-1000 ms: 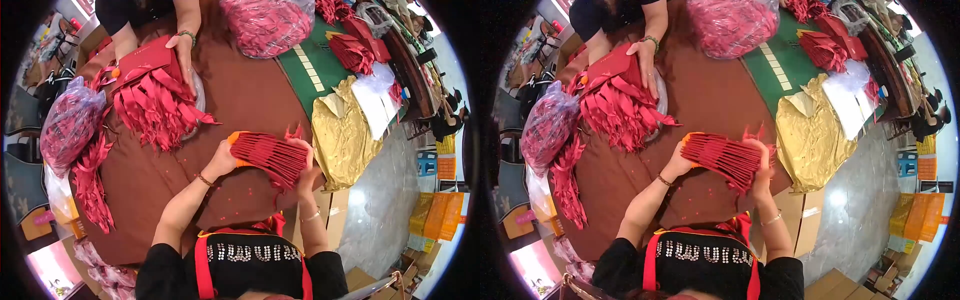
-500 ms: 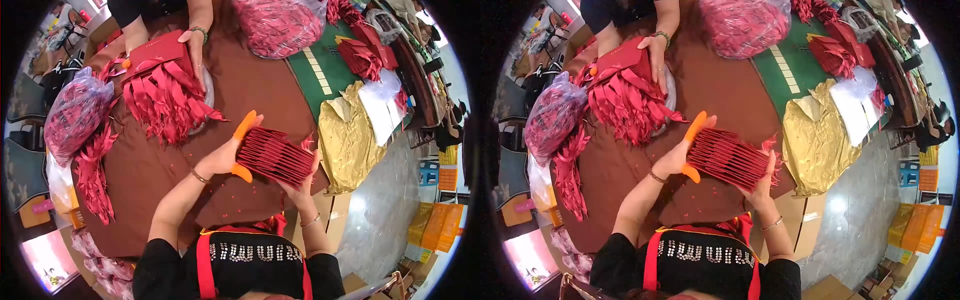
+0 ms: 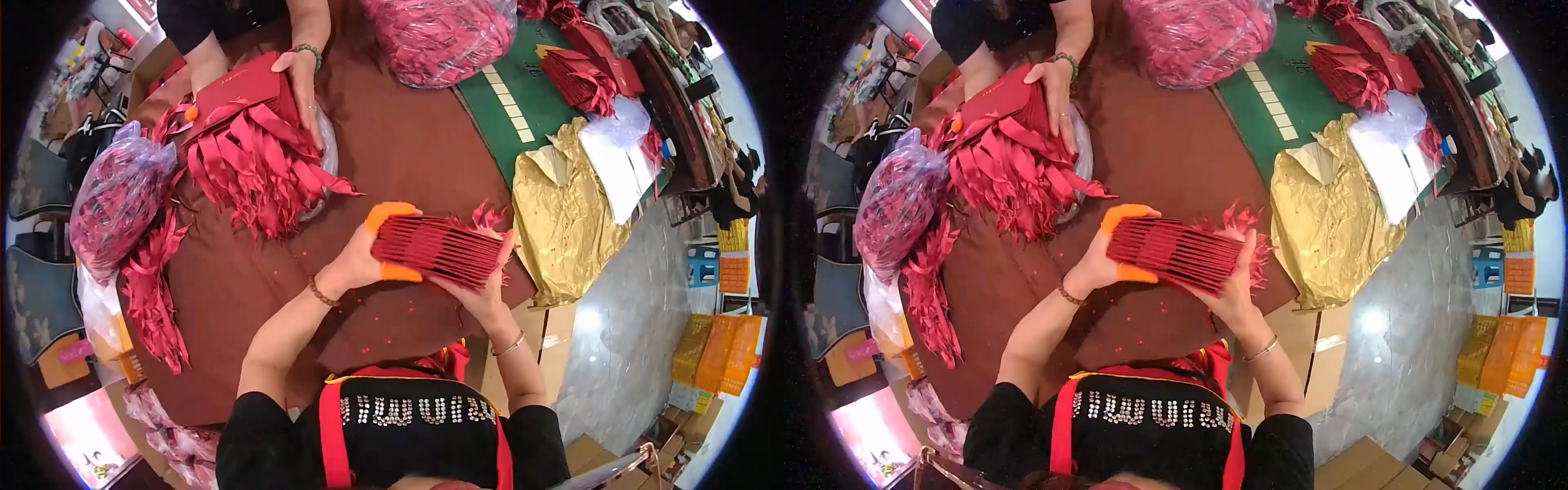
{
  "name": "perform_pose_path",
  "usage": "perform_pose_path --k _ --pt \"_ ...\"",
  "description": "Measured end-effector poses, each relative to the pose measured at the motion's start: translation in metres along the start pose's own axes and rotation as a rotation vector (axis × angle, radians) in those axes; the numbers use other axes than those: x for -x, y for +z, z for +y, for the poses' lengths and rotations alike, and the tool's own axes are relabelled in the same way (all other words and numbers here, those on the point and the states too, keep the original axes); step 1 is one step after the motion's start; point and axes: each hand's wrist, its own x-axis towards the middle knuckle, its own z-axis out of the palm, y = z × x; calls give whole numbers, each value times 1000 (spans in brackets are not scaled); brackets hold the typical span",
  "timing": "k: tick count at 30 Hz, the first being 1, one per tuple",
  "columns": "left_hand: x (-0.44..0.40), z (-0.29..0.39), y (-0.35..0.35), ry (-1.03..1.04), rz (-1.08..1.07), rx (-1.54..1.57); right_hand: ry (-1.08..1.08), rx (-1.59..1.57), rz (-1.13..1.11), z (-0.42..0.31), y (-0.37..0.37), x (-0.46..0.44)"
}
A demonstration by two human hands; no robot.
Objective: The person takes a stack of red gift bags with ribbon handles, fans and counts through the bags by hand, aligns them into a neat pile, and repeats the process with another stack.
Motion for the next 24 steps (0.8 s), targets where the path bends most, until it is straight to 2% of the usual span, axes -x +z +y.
perform_pose_path --k 1,2,4,5,8,10,12,13,14,16,20,22,23,24 --pt "-3 1 1 -13 63 -56 -17 -187 118 3 7 4" --pt "-4 0 1 -12 64 -56 -18 -187 117 7 8 5" --pt "-6 -6 2 166 62 -165 -33 -201 132 14 6 5" --pt "-4 -17 2 152 91 -86 -104 -112 102 17 3 0" --pt "-4 -18 1 169 76 -118 -61 -100 43 14 -1 -2" --pt "-2 -10 -1 95 50 -140 8 -177 135 7 -5 -6" --pt "0 -8 -2 20 20 -169 -47 -263 106 3 -8 -7" --pt "1 -12 -4 42 12 -190 70 -326 -84 13 -15 1" --pt "0 -14 -6 66 4 -211 69 -327 -77 6 -26 -4" --pt "-1 -12 -6 53 6 -206 -129 194 -74 -19 -57 -18" --pt "1 -15 -5 -2 51 -205 -172 320 -134 -63 -73 -44" --pt "0 -16 -1 31 78 -126 -211 319 -295 -67 -62 -61" --pt "0 -16 -1 48 79 -152 -206 312 -279 -58 -51 -61" --pt "1 -16 -1 65 85 -179 -93 402 -439 -58 -45 -65"
